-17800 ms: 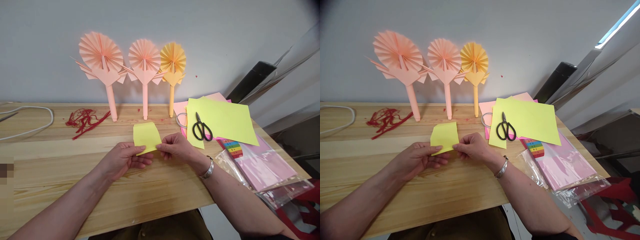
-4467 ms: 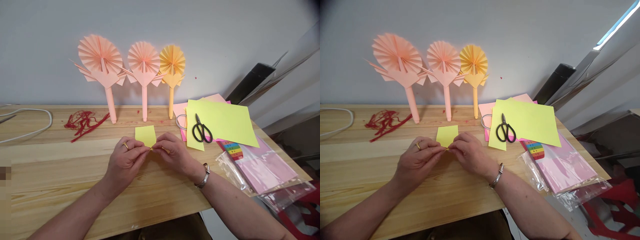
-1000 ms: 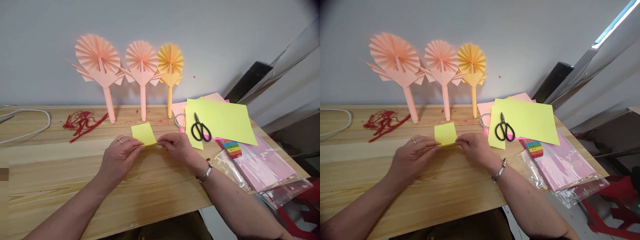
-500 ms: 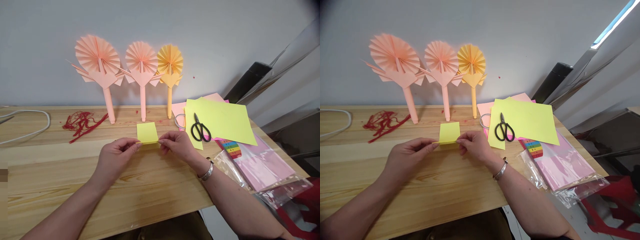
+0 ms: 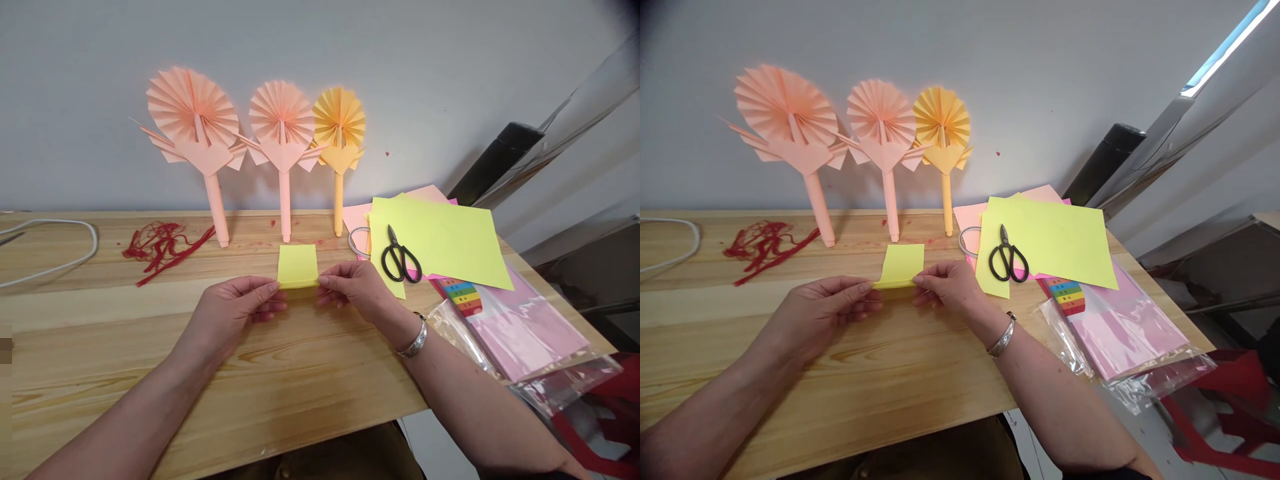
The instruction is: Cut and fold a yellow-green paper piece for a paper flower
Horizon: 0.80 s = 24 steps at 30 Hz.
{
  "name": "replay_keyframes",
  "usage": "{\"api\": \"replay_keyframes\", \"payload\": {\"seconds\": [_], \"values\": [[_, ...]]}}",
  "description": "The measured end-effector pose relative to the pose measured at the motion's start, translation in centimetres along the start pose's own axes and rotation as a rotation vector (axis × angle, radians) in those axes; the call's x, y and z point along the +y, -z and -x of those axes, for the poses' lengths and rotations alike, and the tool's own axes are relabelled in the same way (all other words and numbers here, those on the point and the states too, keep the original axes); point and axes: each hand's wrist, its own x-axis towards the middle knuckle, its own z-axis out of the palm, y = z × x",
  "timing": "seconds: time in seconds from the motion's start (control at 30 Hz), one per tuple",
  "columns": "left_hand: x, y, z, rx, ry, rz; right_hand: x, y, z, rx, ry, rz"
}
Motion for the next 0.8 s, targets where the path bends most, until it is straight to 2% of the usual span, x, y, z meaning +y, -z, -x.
{"api": "replay_keyframes", "payload": {"seconds": [0.2, 0.4, 0.8], "values": [[0.11, -0.08, 0.07, -0.006, 0.005, 0.023, -0.01, 0.16, 0.09, -0.025, -0.074, -0.048], [-0.09, 0.12, 0.07, -0.016, -0.023, 0.027, 0.20, 0.41, -0.04, -0.070, -0.086, -0.100], [-0.24, -0.07, -0.18, -0.015, -0.068, -0.007, -0.47, -0.01, 0.35, -0.042, -0.105, -0.067]]}}
